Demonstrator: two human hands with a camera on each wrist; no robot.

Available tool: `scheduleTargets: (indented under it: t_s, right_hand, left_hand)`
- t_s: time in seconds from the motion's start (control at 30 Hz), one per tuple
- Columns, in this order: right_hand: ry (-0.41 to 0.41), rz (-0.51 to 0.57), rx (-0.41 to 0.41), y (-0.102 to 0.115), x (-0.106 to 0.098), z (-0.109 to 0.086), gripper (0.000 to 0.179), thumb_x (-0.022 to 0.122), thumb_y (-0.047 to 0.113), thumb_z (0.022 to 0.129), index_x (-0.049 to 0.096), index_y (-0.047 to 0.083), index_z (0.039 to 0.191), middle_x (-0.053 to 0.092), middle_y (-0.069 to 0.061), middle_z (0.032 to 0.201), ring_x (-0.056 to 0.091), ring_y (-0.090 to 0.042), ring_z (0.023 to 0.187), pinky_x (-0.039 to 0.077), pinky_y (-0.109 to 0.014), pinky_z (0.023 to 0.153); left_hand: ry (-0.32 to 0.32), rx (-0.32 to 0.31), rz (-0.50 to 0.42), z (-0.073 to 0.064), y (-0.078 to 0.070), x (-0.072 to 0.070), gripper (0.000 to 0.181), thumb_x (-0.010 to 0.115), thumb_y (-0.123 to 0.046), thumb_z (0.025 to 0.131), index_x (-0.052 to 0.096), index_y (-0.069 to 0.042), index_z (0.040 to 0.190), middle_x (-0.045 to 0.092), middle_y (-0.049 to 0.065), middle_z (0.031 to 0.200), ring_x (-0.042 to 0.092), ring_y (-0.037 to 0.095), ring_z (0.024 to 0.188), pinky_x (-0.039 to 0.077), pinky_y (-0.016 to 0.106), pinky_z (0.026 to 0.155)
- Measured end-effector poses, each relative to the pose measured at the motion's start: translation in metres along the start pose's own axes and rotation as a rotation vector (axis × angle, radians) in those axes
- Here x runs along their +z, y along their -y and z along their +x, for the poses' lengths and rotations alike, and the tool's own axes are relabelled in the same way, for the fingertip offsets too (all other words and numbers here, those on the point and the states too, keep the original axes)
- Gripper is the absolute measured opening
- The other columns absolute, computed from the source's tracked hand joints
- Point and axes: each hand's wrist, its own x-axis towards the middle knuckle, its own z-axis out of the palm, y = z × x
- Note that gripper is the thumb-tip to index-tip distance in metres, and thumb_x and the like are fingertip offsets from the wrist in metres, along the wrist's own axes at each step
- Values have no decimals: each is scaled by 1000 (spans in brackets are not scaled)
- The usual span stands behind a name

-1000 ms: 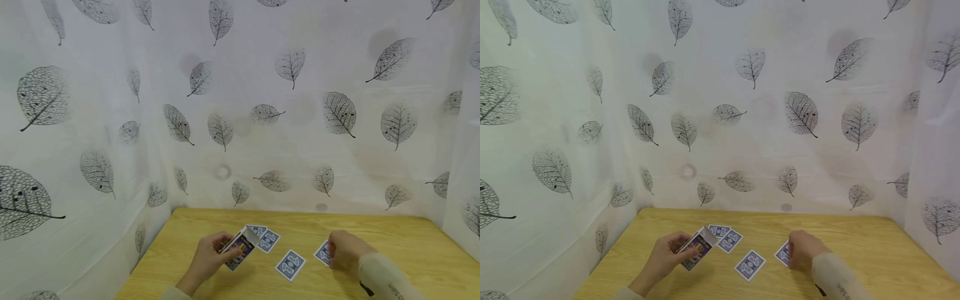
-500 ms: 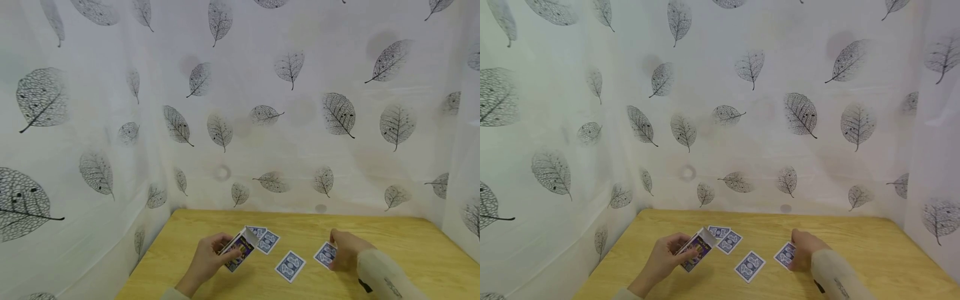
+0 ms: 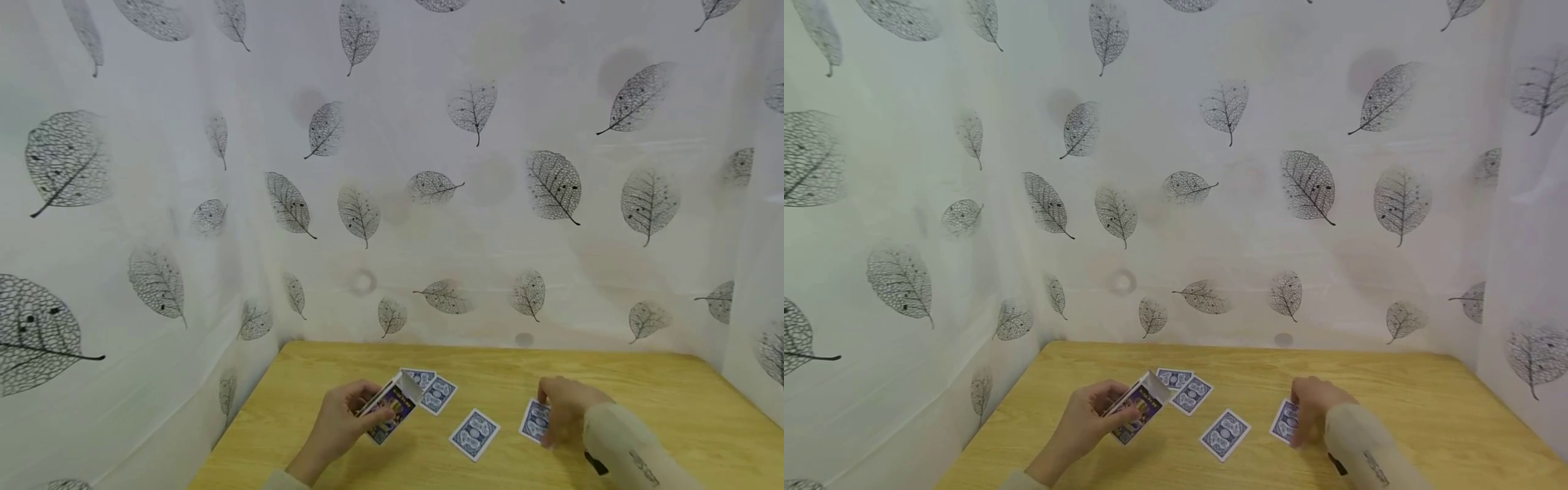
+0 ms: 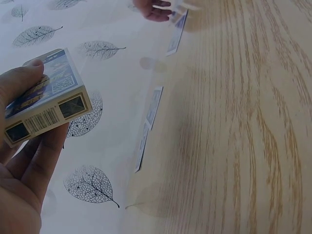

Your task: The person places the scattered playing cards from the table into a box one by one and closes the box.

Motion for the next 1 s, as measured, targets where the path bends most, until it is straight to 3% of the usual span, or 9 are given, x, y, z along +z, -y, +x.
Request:
scheduleTargets:
  t_s: [0.2,0.47,0.77,1.0]
  right_hand:
    - [-17,-12,-41,-1,4,3,74,105,30,61,61,8,116,61,-6,100,60,-24,91,59,-54,86]
    - [3,55,23,-9,9,6,76,104,34,60,60,8,117,66,-3,100,62,-25,93,57,-60,91]
    - [-14,5,13,-4,7,5,65,103,27,62,67,5,110,63,-6,100,61,-24,92,58,-58,90]
    - [3,46,-1,-3,7,4,75,104,25,61,59,6,118,66,-5,103,63,-23,94,58,-60,93]
  left_hand:
    - [-2,10,-7,0,-1,1,22,89,-21,89,77,-11,104,80,14,95,73,8,75,65,27,66]
    - [-1,8,-10,1,-1,1,21,89,-21,89,77,-11,103,80,13,95,74,8,74,65,26,66]
    - [-1,7,-12,2,-1,1,21,89,-21,89,77,-12,103,80,13,96,74,8,75,65,26,66]
    - [1,17,-18,1,0,1,21,89,-21,89,77,-11,103,80,14,96,74,8,75,66,27,66]
